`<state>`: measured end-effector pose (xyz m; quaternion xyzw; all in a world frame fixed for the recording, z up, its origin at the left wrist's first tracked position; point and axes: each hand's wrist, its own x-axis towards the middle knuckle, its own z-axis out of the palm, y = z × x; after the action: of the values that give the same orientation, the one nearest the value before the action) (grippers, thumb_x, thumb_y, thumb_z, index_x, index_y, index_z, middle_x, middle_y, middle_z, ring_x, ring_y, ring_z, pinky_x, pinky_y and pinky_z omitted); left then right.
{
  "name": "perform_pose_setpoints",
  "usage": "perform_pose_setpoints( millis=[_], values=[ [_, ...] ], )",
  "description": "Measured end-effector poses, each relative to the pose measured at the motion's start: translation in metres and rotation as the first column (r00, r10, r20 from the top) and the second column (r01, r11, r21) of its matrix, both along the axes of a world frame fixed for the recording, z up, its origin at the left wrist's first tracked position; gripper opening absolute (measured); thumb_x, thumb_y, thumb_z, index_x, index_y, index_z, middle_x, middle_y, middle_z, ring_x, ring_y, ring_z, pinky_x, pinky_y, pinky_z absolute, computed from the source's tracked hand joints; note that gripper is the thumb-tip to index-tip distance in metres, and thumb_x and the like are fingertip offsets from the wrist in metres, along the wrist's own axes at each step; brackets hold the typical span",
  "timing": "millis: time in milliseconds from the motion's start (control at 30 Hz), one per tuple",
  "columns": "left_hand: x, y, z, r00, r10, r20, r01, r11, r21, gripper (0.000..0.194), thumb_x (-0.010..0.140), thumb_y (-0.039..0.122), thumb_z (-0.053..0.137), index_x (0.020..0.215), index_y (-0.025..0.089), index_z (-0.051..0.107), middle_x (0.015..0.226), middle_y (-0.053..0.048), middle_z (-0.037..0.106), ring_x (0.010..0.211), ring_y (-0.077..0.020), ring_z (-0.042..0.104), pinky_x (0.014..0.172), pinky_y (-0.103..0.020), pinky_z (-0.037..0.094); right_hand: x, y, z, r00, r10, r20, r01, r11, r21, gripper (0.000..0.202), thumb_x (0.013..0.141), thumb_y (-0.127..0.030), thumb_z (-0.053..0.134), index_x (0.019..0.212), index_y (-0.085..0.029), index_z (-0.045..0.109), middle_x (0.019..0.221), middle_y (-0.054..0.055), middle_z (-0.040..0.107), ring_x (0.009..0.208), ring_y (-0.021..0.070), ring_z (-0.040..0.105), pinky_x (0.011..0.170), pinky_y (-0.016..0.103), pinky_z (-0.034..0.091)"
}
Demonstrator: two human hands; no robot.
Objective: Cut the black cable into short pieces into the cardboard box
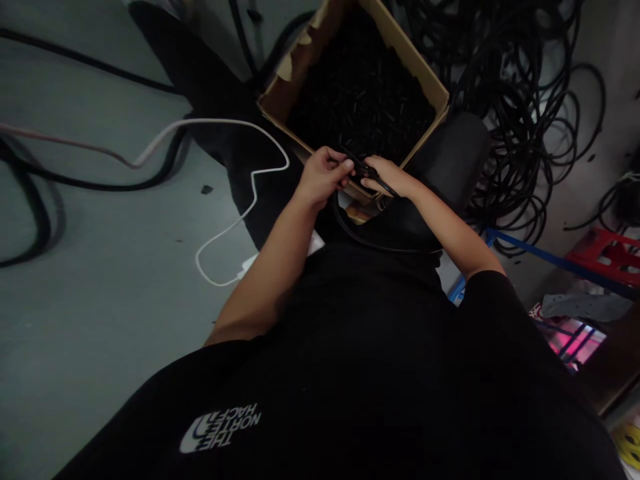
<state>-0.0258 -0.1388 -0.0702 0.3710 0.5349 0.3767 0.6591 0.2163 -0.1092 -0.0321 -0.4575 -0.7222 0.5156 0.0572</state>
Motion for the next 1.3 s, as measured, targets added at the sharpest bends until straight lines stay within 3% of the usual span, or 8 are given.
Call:
perform_pose_setpoints(
  millis=[100, 200, 333, 467, 567, 833, 1067, 1300],
  values=[
    [0.007, -0.004, -0.004, 0.999, -0.034, 0.015, 0.034, 0.999, 0.000, 0.084, 0.091, 0.087, 0.113, 0.112, 0.030, 0.055, 0.084, 0.003, 0.071, 0.059, -0.0139, 0.061, 0.053, -0.024, 0.044, -0.004, 0.001, 0.007, 0.994, -0.088, 0.064, 0.087, 0.996, 0.020, 0.015, 0.100, -0.031, 0.077, 0.111, -0.021, 0.075, 0.117, 0.010, 0.081, 0.112, 0.0295, 0.076, 0.115, 0.046, 0.065],
    [0.009, -0.003, 0.000, 1.000, 0.009, 0.011, -0.009, 1.000, 0.014, 0.080, 0.096, 0.087, 0.108, 0.117, 0.031, 0.056, 0.085, 0.004, 0.068, 0.057, -0.0138, 0.059, 0.052, -0.025, 0.043, -0.004, 0.003, 0.016, 0.985, -0.158, 0.075, 0.155, 0.987, 0.043, 0.013, 0.100, -0.029, 0.074, 0.111, -0.021, 0.074, 0.114, 0.010, 0.081, 0.110, 0.0293, 0.077, 0.114, 0.046, 0.065],
    [0.006, 0.001, 0.020, 0.998, 0.055, 0.003, -0.056, 0.998, 0.033, 0.067, 0.101, 0.081, 0.104, 0.112, 0.030, 0.061, 0.079, 0.005, 0.058, 0.056, -0.0132, 0.049, 0.051, -0.024, 0.034, -0.006, 0.004, 0.024, 0.983, -0.182, 0.042, 0.182, 0.983, -0.010, 0.025, 0.102, -0.034, 0.078, 0.123, -0.020, 0.077, 0.118, 0.011, 0.083, 0.115, 0.0307, 0.080, 0.119, 0.049, 0.068],
    [0.002, 0.003, 0.043, 1.000, -0.021, 0.008, 0.021, 1.000, -0.022, 0.057, 0.103, 0.073, 0.104, 0.104, 0.029, 0.066, 0.074, 0.004, 0.050, 0.057, -0.0152, 0.043, 0.053, -0.026, 0.029, -0.009, 0.005, 0.029, 0.987, -0.132, 0.089, 0.128, 0.991, 0.046, 0.029, 0.102, -0.040, 0.088, 0.124, -0.023, 0.078, 0.129, 0.015, 0.082, 0.129, 0.0372, 0.080, 0.129, 0.058, 0.067],
    [0.001, 0.003, 0.050, 0.999, -0.044, 0.017, 0.045, 0.998, -0.042, 0.056, 0.103, 0.070, 0.104, 0.103, 0.029, 0.067, 0.074, 0.004, 0.048, 0.059, -0.0162, 0.044, 0.056, -0.027, 0.028, -0.010, 0.006, 0.034, 0.987, -0.106, 0.120, 0.101, 0.994, 0.048, 0.026, 0.102, -0.036, 0.085, 0.123, -0.021, 0.081, 0.131, 0.017, 0.083, 0.130, 0.0372, 0.080, 0.130, 0.056, 0.065],
    [0.000, 0.007, 0.049, 1.000, 0.003, -0.021, -0.004, 0.999, -0.045, 0.053, 0.107, 0.064, 0.103, 0.098, 0.027, 0.065, 0.071, 0.005, 0.047, 0.056, -0.0140, 0.040, 0.053, -0.027, 0.026, -0.010, 0.003, 0.045, 0.980, -0.129, 0.153, 0.132, 0.991, -0.009, 0.028, 0.095, -0.030, 0.079, 0.119, -0.017, 0.085, 0.115, 0.011, 0.088, 0.114, 0.0334, 0.083, 0.118, 0.048, 0.066],
    [-0.011, 0.008, 0.054, 0.990, -0.091, 0.109, 0.117, 0.956, -0.267, 0.034, 0.101, 0.037, 0.100, 0.093, 0.024, 0.069, 0.066, 0.007, 0.050, 0.047, -0.0078, 0.032, 0.044, -0.019, 0.019, -0.004, 0.011, 0.035, 0.996, -0.036, 0.081, 0.034, 0.999, 0.036, 0.034, 0.096, -0.032, 0.080, 0.126, -0.017, 0.085, 0.127, 0.017, 0.086, 0.121, 0.0360, 0.081, 0.122, 0.055, 0.067],
    [-0.013, 0.012, 0.050, 0.979, -0.008, 0.201, 0.074, 0.944, -0.322, 0.054, 0.108, 0.055, 0.100, 0.089, 0.026, 0.058, 0.065, 0.009, 0.045, 0.047, -0.0056, 0.025, 0.038, -0.017, 0.018, 0.003, 0.014, 0.039, 0.996, -0.041, 0.081, 0.040, 0.999, 0.021, 0.036, 0.098, -0.042, 0.083, 0.124, -0.017, 0.087, 0.113, 0.011, 0.086, 0.115, 0.0346, 0.082, 0.117, 0.052, 0.067]
  ],
)
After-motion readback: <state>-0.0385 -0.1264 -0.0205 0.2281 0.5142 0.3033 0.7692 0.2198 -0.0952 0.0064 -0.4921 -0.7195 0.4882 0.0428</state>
